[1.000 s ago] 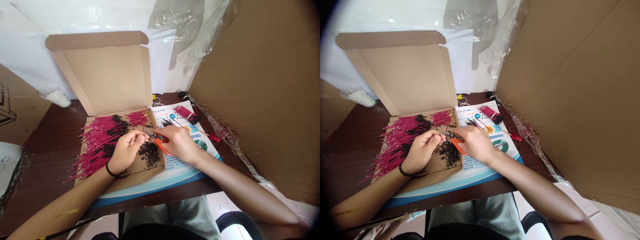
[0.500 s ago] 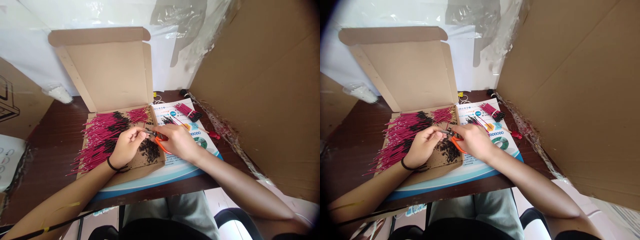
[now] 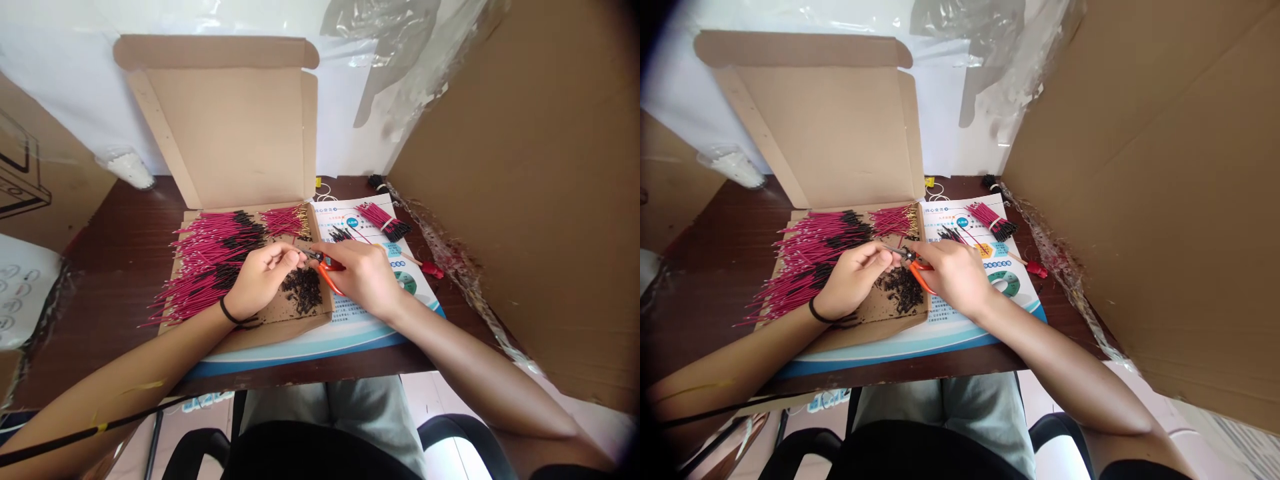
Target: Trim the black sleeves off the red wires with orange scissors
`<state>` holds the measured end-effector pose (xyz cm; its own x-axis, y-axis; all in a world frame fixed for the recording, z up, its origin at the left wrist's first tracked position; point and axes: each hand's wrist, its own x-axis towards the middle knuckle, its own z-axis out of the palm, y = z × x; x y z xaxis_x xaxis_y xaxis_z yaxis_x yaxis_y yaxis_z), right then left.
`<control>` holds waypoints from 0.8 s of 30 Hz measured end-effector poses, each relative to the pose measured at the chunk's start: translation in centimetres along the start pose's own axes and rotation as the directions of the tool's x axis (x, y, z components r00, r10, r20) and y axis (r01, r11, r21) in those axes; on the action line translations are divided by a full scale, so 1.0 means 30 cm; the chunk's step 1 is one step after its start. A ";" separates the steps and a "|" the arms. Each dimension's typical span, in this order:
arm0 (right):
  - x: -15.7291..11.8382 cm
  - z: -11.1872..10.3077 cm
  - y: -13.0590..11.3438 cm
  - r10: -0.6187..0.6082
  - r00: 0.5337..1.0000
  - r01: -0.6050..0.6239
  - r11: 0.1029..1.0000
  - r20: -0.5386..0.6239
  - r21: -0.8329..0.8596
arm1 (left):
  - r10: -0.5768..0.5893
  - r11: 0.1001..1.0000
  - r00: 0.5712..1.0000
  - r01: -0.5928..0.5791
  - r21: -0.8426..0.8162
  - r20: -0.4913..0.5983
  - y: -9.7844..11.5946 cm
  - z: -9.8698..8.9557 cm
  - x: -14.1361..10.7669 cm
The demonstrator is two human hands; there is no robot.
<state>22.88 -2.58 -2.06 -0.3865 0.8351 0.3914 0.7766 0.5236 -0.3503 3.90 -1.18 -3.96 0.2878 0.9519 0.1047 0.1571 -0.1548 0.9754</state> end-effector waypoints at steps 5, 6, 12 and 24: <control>-0.004 0.007 -0.010 -0.002 1.000 0.002 1.000 -0.009 -0.001 | -0.007 0.997 1.000 0.009 -0.073 0.026 -0.008 0.002 0.001; -0.003 0.007 -0.010 0.014 1.000 -0.014 1.000 -0.005 0.004 | -0.008 0.997 1.000 0.010 -0.074 0.025 -0.008 0.002 0.001; 0.004 -0.003 -0.007 0.077 0.997 -0.077 0.997 0.005 0.008 | 0.011 0.998 1.000 -0.010 -0.066 0.016 -0.002 -0.001 0.004; 0.008 -0.024 -0.019 0.103 0.990 -0.102 0.995 0.098 -0.017 | -0.029 0.998 0.997 0.033 -0.061 0.069 0.034 -0.005 -0.010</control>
<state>22.70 -2.80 -1.14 -0.3513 0.8971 0.2678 0.8203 0.4328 -0.3739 3.83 -1.58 -2.98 0.3473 0.9357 0.0627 0.1089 -0.1066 0.9883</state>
